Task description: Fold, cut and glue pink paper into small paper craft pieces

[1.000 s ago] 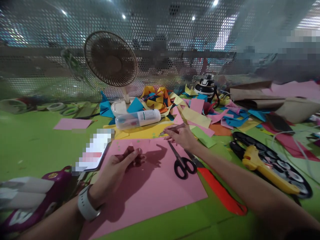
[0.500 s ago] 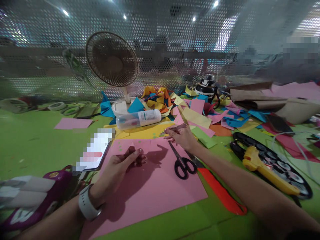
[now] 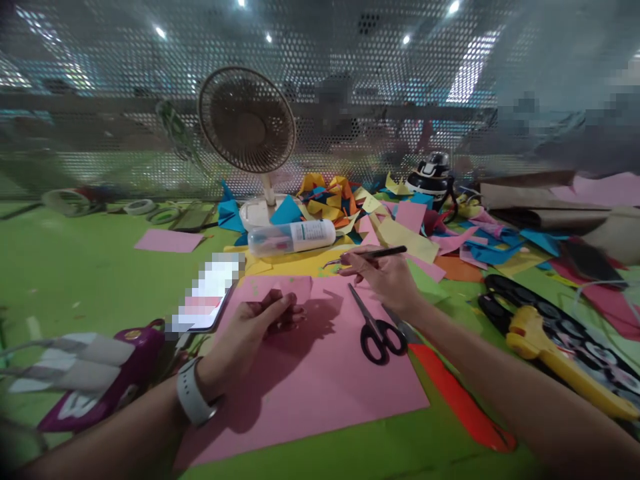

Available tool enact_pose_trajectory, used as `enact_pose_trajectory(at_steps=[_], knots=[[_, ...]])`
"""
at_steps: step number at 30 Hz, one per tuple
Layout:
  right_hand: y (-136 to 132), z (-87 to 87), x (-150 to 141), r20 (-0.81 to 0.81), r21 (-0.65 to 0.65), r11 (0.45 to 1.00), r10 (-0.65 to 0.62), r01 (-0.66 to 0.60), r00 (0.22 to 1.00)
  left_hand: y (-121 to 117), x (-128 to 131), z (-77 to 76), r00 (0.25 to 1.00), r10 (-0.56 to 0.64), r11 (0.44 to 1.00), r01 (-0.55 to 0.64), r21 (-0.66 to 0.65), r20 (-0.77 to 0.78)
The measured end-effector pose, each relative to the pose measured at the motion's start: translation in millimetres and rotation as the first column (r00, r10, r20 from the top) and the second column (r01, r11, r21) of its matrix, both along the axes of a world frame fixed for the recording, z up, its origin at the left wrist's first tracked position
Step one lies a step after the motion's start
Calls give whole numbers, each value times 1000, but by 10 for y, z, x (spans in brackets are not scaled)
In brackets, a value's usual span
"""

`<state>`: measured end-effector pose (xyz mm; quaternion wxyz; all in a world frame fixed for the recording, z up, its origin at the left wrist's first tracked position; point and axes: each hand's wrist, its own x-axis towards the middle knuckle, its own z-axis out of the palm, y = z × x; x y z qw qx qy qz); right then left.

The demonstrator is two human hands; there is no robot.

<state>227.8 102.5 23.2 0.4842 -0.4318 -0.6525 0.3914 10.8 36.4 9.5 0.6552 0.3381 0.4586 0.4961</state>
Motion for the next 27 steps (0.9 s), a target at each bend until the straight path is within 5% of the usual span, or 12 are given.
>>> enact_pose_trajectory(at_steps=[7,27], knots=[[-354,144,-188,-1,67,992,106,-106,994,-3,-10,0,998,-57,998,57,-17,0],[-377,118,-215,2,113,989,97,-97,995,-28,9,-16,996,-90,996,90,-28,1]])
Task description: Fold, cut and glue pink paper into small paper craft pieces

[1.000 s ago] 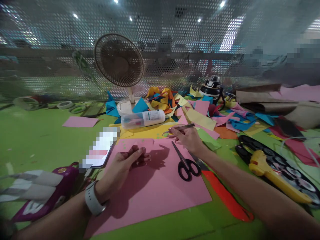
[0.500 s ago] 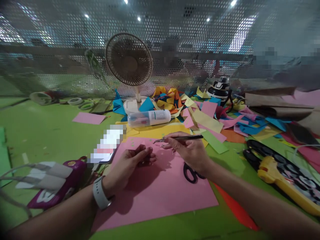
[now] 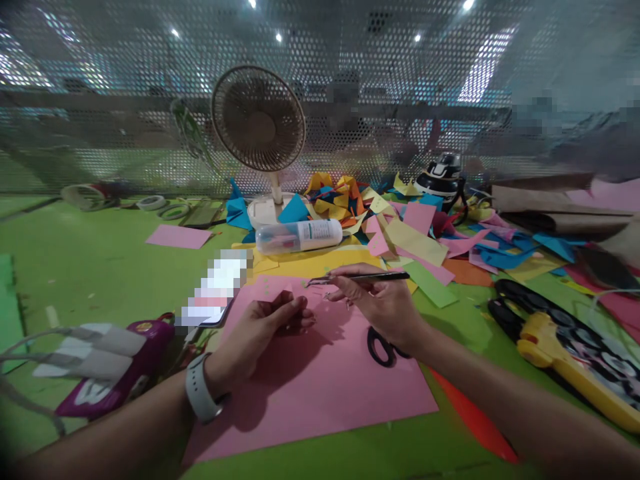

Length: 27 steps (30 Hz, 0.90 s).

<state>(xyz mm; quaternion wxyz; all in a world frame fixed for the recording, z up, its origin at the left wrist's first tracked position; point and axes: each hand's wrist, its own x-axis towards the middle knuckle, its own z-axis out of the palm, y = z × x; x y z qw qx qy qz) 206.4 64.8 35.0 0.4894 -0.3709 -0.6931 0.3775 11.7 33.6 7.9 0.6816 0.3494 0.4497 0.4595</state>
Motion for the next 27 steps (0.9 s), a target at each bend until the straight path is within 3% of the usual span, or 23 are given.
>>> enact_pose_trajectory(at_steps=[6,12,14,27], knots=[[17,-4,24,-56,-55,998,-14,11,998,-8,-5,9,1000,-2,1000,2,0,-2],[114,-88,6,-254,-355,934,-58,-37,965,-16,-1,26,1000,17,1000,-17,12,-20],[133,-122,-1,-291,-396,916,-66,-57,955,-12,-1,23,1000,19,1000,-18,11,-15],[67,-114,-25,-218,-232,973,-44,-8,975,-13,6,23,1000,-7,1000,7,5,-10]])
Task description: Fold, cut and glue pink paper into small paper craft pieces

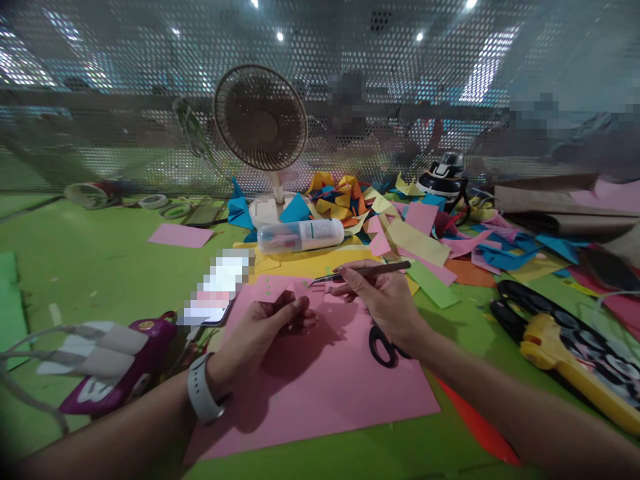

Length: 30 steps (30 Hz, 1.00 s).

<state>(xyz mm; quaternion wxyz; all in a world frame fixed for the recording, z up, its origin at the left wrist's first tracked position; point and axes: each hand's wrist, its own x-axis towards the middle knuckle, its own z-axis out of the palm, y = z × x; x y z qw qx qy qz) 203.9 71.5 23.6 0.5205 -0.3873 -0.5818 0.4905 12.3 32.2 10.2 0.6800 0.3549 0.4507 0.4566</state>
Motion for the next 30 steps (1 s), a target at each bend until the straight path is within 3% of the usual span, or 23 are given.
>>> enact_pose_trajectory(at_steps=[10,30], knots=[[5,-11,34,97,65,998,-21,14,995,-15,14,-9,999,-21,999,22,28,-43],[-12,57,17,56,65,996,-70,66,996,-20,20,13,997,-14,999,16,30,-72]])
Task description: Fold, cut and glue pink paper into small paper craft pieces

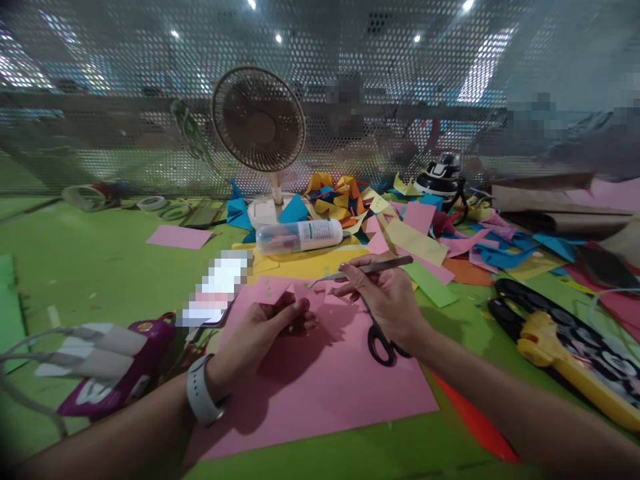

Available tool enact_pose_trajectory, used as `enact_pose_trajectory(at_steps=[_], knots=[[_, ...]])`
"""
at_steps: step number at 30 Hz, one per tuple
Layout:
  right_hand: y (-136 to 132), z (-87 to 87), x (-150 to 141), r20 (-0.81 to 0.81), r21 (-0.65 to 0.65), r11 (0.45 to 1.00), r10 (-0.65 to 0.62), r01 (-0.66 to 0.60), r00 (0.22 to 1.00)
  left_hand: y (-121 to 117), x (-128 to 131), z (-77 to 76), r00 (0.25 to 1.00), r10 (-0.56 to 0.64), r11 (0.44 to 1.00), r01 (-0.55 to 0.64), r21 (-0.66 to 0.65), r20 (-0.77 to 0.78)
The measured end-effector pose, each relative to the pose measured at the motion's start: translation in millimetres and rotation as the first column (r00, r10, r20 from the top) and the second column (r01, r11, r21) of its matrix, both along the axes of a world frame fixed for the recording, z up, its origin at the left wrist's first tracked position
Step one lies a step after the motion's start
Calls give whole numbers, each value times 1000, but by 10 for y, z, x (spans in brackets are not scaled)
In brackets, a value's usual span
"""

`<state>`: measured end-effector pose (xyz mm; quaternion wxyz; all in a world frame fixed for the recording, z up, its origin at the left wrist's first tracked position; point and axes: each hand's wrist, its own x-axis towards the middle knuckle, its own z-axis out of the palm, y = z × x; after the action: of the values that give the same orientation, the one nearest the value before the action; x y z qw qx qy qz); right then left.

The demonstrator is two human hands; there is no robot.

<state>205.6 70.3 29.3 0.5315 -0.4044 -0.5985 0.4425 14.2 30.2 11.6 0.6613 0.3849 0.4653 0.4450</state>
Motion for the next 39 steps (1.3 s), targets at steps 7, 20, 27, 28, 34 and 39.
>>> enact_pose_trajectory(at_steps=[7,20,27,28,34,39], knots=[[-35,2,-12,29,-2,999,38,-38,999,-19,10,24,1000,15,1000,-15,2,-11],[-105,39,-29,143,71,997,-34,24,989,-10,-8,9,1000,-22,1000,22,16,0],[-130,53,-32,155,124,992,-42,23,987,-15,-10,-11,1000,-14,998,13,54,11],[-131,54,-32,158,132,991,-43,22,987,-15,-11,-9,1000,-11,998,11,56,5],[-150,60,-35,187,174,984,-79,46,979,-22,-13,14,999,4,999,-2,48,-50],[-180,73,-45,210,233,971,-111,60,972,-29,-19,9,999,8,999,-5,51,-49]])
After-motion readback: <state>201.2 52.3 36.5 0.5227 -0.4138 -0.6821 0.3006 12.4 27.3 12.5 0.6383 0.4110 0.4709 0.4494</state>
